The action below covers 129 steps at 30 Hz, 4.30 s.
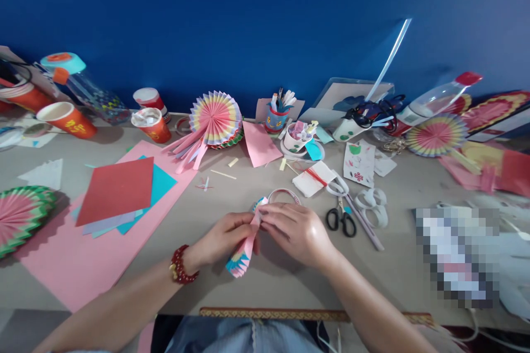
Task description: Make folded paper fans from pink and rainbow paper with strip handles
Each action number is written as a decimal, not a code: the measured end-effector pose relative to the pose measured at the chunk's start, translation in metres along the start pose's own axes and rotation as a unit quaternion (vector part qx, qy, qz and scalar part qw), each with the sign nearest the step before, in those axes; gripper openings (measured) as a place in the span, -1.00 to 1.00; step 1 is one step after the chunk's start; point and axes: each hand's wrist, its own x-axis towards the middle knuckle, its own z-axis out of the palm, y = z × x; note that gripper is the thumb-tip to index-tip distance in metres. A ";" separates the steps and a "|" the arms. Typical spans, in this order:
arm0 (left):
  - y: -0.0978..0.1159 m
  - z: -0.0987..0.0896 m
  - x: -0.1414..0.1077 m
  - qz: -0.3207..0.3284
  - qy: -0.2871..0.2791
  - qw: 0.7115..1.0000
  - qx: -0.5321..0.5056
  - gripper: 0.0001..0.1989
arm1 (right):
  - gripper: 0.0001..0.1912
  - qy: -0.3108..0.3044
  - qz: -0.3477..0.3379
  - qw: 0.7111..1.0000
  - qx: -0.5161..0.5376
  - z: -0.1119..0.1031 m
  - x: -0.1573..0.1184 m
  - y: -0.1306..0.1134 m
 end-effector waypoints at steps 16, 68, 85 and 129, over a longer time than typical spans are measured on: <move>-0.001 0.006 0.001 0.033 0.030 0.989 0.142 -0.72 | -0.81 -0.029 0.003 1.000 0.011 0.000 0.000 0.000; 0.005 0.009 -0.001 0.031 0.037 0.987 0.156 -0.63 | -0.79 -0.020 0.043 0.997 0.069 0.003 0.003 -0.001; 0.006 0.011 -0.002 0.031 0.040 0.986 0.160 -0.62 | -0.81 -0.018 0.058 0.990 0.130 0.006 0.003 0.005; 0.004 0.014 -0.006 0.132 0.114 0.897 0.406 -0.78 | -0.86 0.012 0.136 0.979 0.154 0.006 0.006 -0.007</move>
